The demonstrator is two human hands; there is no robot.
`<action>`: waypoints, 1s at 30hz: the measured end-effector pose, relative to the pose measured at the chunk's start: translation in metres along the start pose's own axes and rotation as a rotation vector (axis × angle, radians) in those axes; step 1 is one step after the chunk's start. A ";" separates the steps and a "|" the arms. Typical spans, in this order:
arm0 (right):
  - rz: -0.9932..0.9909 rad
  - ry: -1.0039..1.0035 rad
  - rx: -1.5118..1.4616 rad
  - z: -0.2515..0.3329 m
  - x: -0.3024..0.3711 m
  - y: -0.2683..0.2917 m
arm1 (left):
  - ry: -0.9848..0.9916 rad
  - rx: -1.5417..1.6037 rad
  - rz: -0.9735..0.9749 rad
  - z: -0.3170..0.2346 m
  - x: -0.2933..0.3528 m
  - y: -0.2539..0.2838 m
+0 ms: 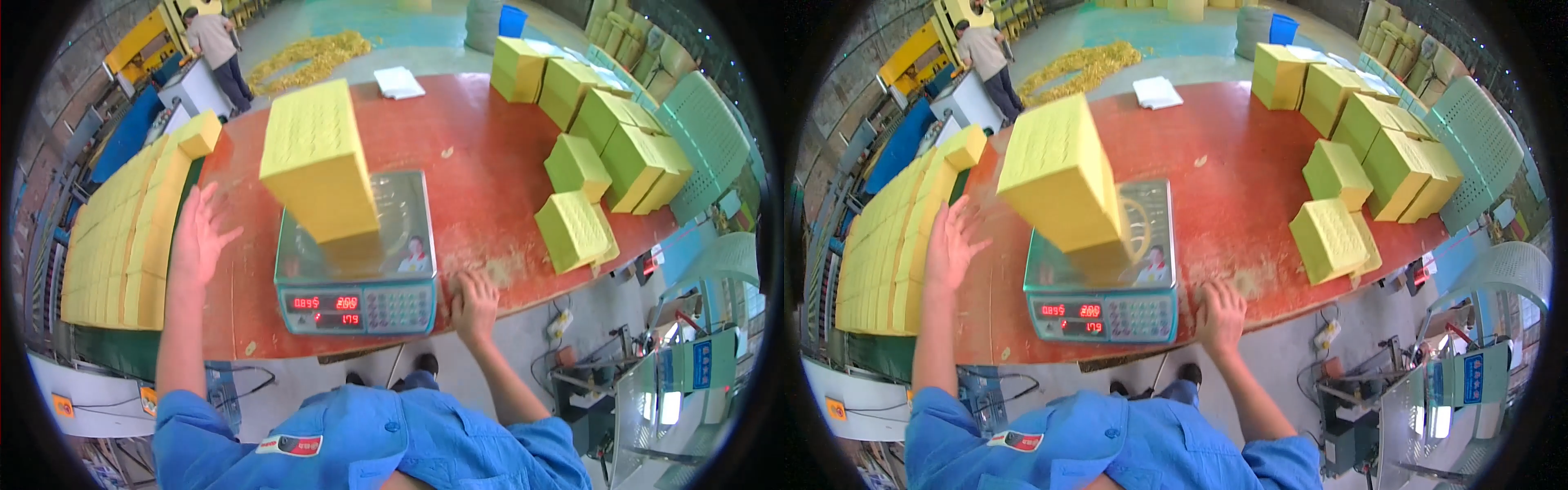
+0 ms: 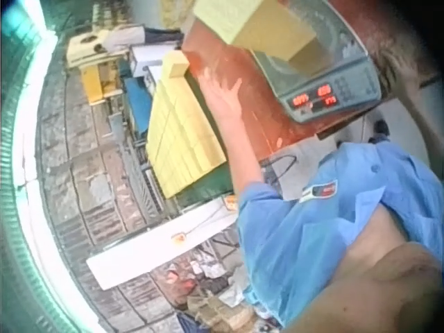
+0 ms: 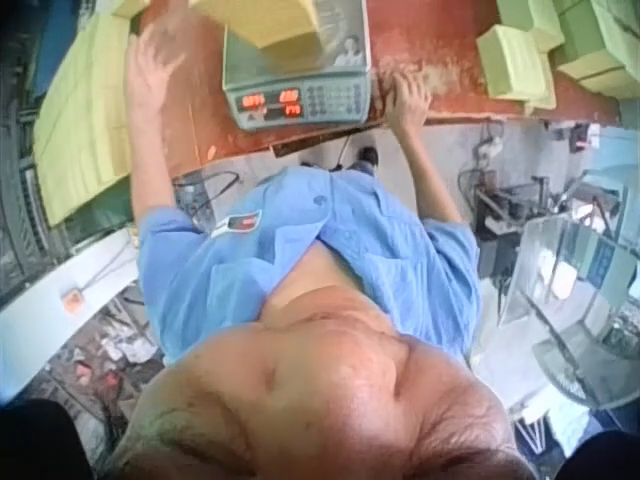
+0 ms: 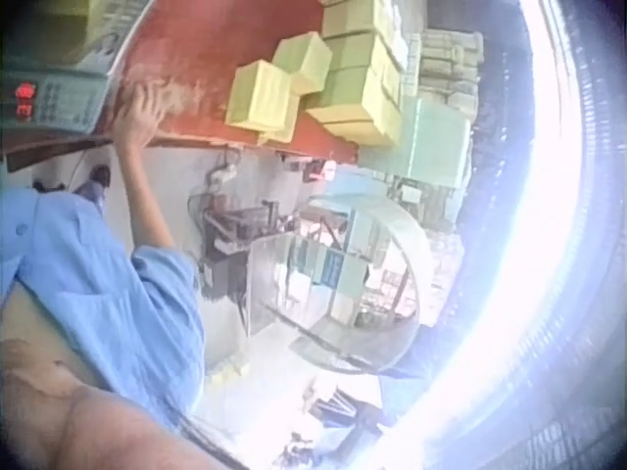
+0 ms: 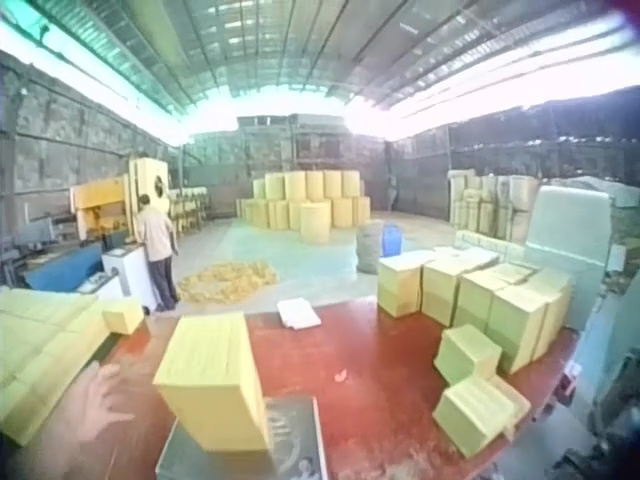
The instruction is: Weighing stacks of paper on a digital scale and organizing them into groups.
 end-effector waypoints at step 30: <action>0.374 -0.755 -1.306 -0.041 -0.159 -0.121 | 0.335 -0.050 0.782 -0.011 -0.078 -0.244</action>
Point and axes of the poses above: each hand's wrist, its own x-axis away from the middle knuckle, its own y-axis out of the back of the hand, z = x × y, the point moved 8 cm from there along -x, towards the middle knuckle, and after that the axes turned 15 degrees about -x, right-handed, at the moved point
